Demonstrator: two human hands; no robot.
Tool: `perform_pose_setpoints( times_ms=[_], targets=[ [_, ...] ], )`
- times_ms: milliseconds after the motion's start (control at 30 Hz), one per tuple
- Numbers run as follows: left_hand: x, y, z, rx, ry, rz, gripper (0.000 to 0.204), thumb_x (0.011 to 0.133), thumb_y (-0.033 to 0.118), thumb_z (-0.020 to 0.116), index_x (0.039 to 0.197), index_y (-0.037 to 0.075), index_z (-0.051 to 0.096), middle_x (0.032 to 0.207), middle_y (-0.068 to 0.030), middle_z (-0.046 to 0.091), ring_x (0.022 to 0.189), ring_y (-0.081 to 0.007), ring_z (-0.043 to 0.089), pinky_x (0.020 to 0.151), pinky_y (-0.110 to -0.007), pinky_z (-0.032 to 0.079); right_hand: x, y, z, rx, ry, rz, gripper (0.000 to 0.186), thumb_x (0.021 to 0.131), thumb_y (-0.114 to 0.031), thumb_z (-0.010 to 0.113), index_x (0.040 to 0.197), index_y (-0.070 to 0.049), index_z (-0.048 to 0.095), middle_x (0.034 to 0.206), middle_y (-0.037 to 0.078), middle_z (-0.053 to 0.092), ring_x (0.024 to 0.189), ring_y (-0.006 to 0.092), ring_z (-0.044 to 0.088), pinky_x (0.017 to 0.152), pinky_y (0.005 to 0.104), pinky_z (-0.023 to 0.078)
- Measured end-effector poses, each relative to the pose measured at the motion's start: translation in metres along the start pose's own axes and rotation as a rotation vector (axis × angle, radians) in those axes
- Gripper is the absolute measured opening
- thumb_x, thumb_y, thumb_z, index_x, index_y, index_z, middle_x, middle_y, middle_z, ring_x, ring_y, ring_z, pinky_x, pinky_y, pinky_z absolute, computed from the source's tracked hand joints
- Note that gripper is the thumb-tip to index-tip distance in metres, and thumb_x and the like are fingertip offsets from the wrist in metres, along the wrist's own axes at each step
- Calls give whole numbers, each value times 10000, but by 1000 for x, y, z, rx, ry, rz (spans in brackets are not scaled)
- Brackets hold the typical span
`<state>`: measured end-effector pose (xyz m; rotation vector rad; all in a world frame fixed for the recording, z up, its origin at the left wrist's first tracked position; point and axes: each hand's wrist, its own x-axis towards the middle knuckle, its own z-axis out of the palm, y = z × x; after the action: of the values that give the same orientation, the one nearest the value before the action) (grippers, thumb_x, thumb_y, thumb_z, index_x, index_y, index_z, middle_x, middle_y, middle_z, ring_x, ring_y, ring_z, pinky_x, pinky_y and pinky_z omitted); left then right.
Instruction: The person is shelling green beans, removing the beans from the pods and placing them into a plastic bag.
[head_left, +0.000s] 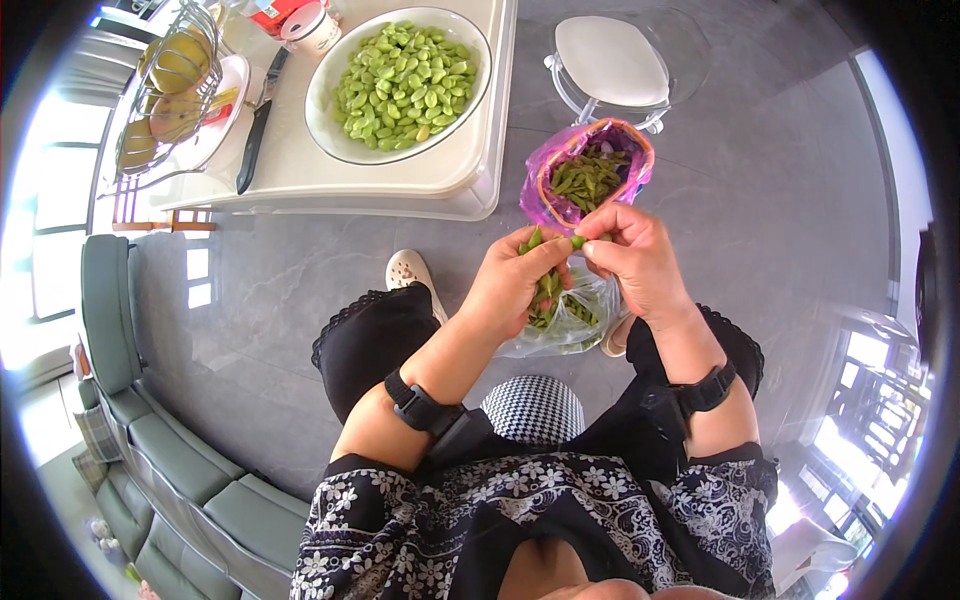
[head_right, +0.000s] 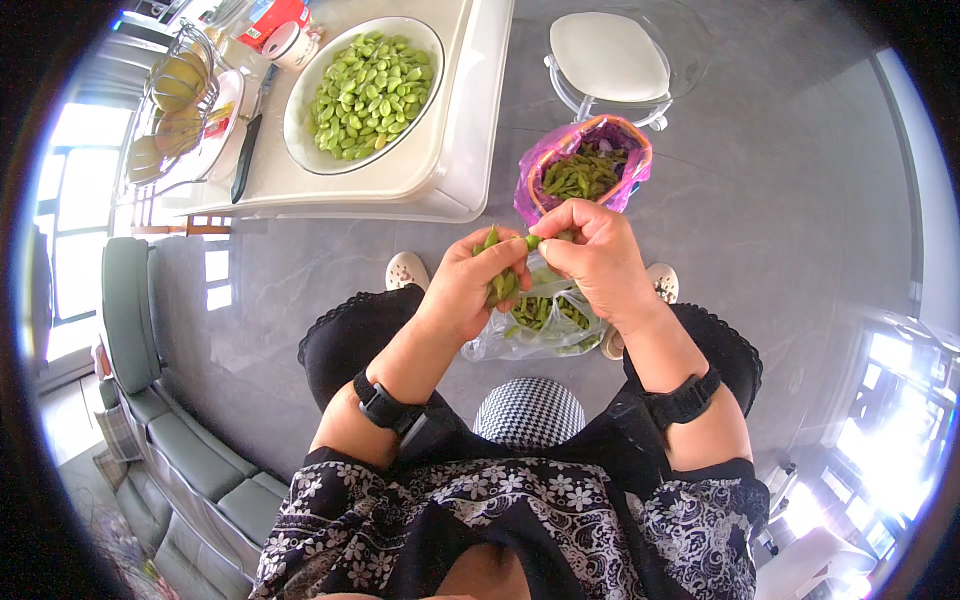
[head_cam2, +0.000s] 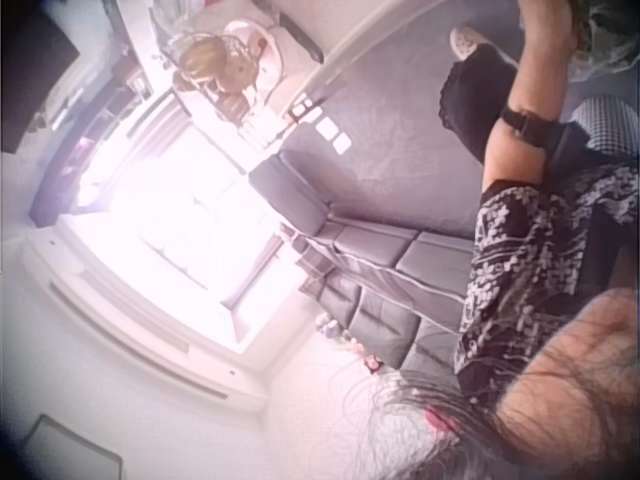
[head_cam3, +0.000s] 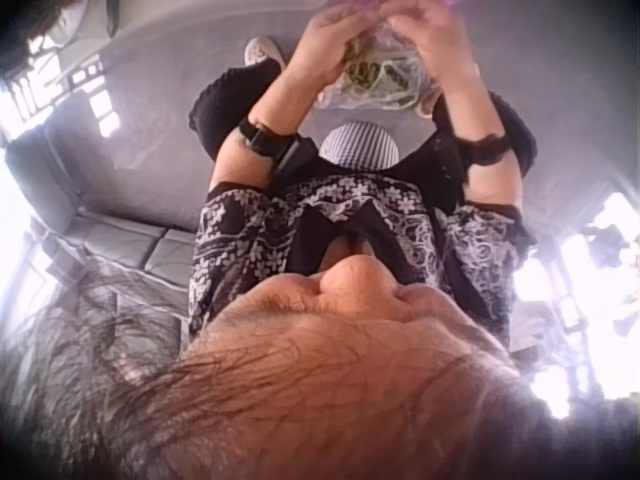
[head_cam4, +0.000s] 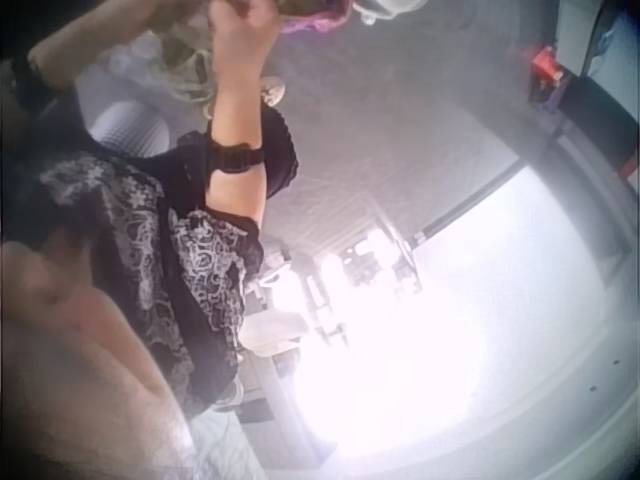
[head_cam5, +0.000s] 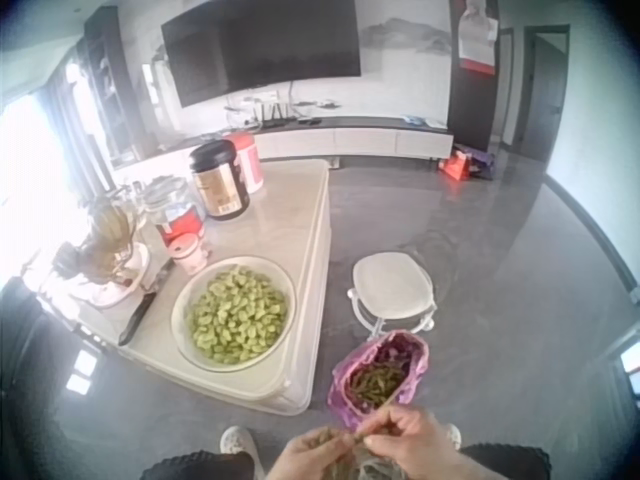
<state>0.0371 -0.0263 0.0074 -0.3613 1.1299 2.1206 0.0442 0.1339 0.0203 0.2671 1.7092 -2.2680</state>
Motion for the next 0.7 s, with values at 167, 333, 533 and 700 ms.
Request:
perform_pose_setpoints(
  times_ms=[167, 333, 533, 700],
  targets=[
    [-1, -6, -3, -68, -40, -54, 123, 819, 146, 556, 849, 31, 526, 669, -45, 521, 564, -140, 540, 387, -223, 350, -1, 3, 0, 29, 16, 24, 132, 670, 76, 505, 772, 12, 560, 647, -9, 513, 528, 34, 425, 467, 182, 324],
    [-1, -8, -2, -114, -59, -116, 139, 821, 177, 540, 823, 39, 520, 682, -43, 514, 582, -141, 536, 372, -219, 344, -2, 2, 1, 122, 17, 81, 133, 651, 94, 486, 739, 11, 541, 635, 2, 500, 497, 42, 396, 437, 193, 298],
    [0, -9, -9, -270, -195, -284, 142, 830, 188, 526, 829, 46, 515, 697, -34, 509, 598, -144, 532, 365, -209, 326, -1, 2, -4, 304, -129, 208, 104, 669, 30, 484, 750, -13, 532, 600, -6, 465, 451, 57, 369, 407, 191, 290],
    [-1, -6, -1, 32, -90, -171, 160, 842, 202, 527, 849, 42, 525, 691, -30, 526, 574, -122, 531, 375, -206, 329, -2, 3, -3, 265, -74, 237, 87, 686, 8, 474, 751, -43, 500, 589, -23, 456, 436, 34, 360, 378, 176, 264]
  ],
)
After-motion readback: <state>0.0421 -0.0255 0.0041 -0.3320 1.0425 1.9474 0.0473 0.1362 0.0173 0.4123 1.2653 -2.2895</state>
